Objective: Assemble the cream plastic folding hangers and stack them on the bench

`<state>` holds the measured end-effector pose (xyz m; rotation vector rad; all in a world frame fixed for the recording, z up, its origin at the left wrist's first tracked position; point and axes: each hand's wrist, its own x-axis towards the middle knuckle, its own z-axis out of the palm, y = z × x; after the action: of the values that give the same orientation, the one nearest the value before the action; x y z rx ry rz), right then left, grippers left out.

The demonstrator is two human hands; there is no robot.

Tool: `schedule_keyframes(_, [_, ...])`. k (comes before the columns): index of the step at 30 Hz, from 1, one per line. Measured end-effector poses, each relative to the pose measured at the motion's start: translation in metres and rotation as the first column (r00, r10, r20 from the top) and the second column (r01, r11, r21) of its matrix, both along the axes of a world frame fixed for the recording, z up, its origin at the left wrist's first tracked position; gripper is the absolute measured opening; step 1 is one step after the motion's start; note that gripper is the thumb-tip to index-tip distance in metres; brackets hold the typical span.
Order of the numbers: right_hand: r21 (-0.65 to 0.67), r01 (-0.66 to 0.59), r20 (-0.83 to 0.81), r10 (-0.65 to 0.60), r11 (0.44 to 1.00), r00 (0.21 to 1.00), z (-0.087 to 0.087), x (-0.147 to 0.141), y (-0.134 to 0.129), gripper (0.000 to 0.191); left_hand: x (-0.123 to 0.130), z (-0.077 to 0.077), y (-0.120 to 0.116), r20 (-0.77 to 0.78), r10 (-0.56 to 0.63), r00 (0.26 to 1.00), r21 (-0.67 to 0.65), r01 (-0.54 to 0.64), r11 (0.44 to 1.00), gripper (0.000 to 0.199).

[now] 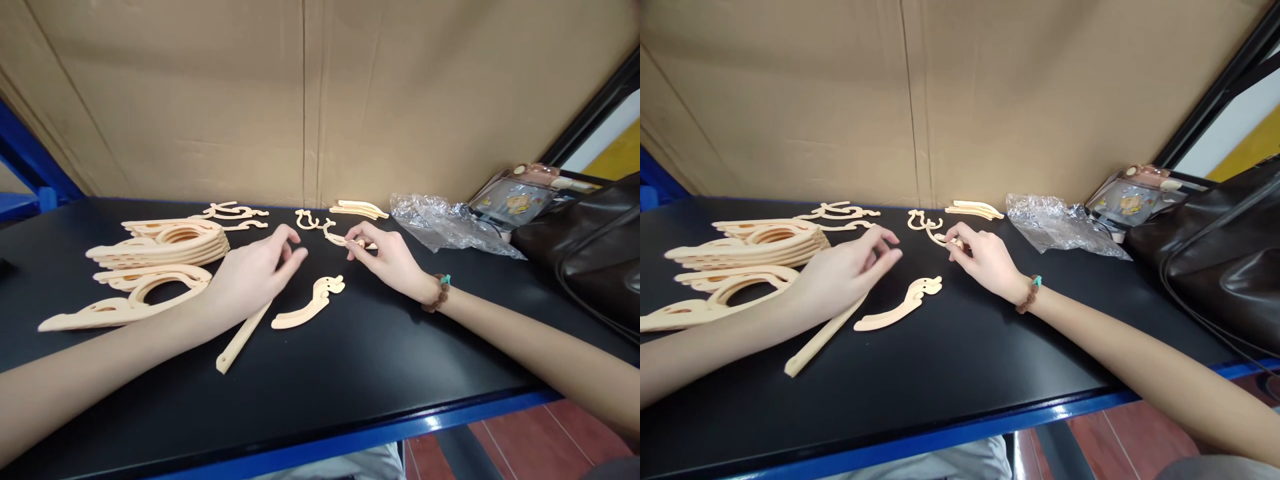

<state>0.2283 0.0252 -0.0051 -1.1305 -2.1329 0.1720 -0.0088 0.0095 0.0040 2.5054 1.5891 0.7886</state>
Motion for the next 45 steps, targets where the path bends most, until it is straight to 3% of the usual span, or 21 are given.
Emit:
schedule_keyframes(3, [-0.007, -0.032, 0.01, 0.032, 0.999, 0.999, -0.001, 0.001, 0.001, 0.009, 0.003, 0.008, -0.016, -0.386, 0.133, 0.913, 0.308, -0.008, 0.951, 0.036])
schedule_keyframes(5, [-0.006, -0.054, 0.029, 0.054, 0.999, 0.998, -0.002, 0.002, 0.002, 0.01, 0.004, 0.012, -0.024, -0.508, 0.231, 0.83, 0.354, -0.043, 0.934, 0.041])
schedule_keyframes(9, [0.013, -0.076, -0.006, 0.076, 0.997, 0.997, -0.003, 0.0, 0.001, 0.012, 0.007, 0.015, -0.031, -0.641, 0.227, 0.733, 0.199, -0.128, 0.972, 0.043])
schedule_keyframes(14, [0.052, -0.092, -0.02, 0.093, 0.994, 0.995, -0.003, -0.001, -0.001, 0.021, 0.015, 0.011, -0.029, -0.71, 0.013, 0.704, 0.061, 0.043, 0.997, 0.025])
schedule_keyframes(16, [0.082, -0.08, 0.007, 0.079, 0.993, 0.997, -0.003, 0.0, -0.001, 0.021, 0.017, 0.006, -0.027, -0.695, -0.088, 0.714, 0.058, 0.177, 0.982, 0.019])
schedule_keyframes(20, [0.18, -0.068, 0.107, 0.049, 0.981, 0.993, -0.003, 0.0, -0.001, 0.021, 0.016, -0.006, -0.025, -0.633, -0.272, 0.725, 0.098, 0.424, 0.9, 0.018])
schedule_keyframes(23, [0.23, -0.086, 0.174, 0.046, 0.969, 0.984, -0.003, -0.001, -0.002, 0.021, 0.015, -0.009, -0.023, -0.523, -0.416, 0.744, 0.056, 0.517, 0.854, 0.024])
schedule_keyframes(26, [0.229, -0.104, 0.209, 0.056, 0.968, 0.976, -0.002, -0.002, -0.002, 0.02, 0.015, -0.008, -0.019, -0.3, -0.528, 0.794, -0.036, 0.544, 0.839, 0.02])
schedule_keyframes(30, [0.212, -0.208, 0.272, 0.147, 0.955, 0.951, -0.001, -0.002, -0.001, 0.019, 0.013, -0.006, -0.014, -0.046, -0.503, 0.863, -0.113, 0.495, 0.861, 0.013])
schedule_keyframes(34, [0.222, -0.281, 0.338, 0.196, 0.934, 0.92, -0.001, -0.001, 0.0, 0.022, 0.01, -0.005, -0.01, 0.058, -0.413, 0.909, -0.167, 0.416, 0.894, 0.019])
schedule_keyframes(38, [0.235, -0.287, 0.397, 0.178, 0.929, 0.901, -0.001, -0.001, 0.0, 0.026, 0.009, -0.003, -0.01, 0.028, -0.43, 0.902, -0.149, 0.429, 0.891, 0.02])
schedule_keyframes(42, [0.195, -0.308, 0.433, 0.2, 0.931, 0.879, 0.0, -0.002, -0.001, 0.03, 0.008, -0.002, -0.008, -0.066, -0.463, 0.884, -0.016, 0.463, 0.886, 0.022])
schedule_keyframes(45, [0.171, -0.299, 0.409, 0.209, 0.939, 0.888, 0.0, -0.001, -0.002, 0.028, 0.007, -0.001, -0.008, -0.097, -0.411, 0.906, 0.078, 0.419, 0.905, 0.021])
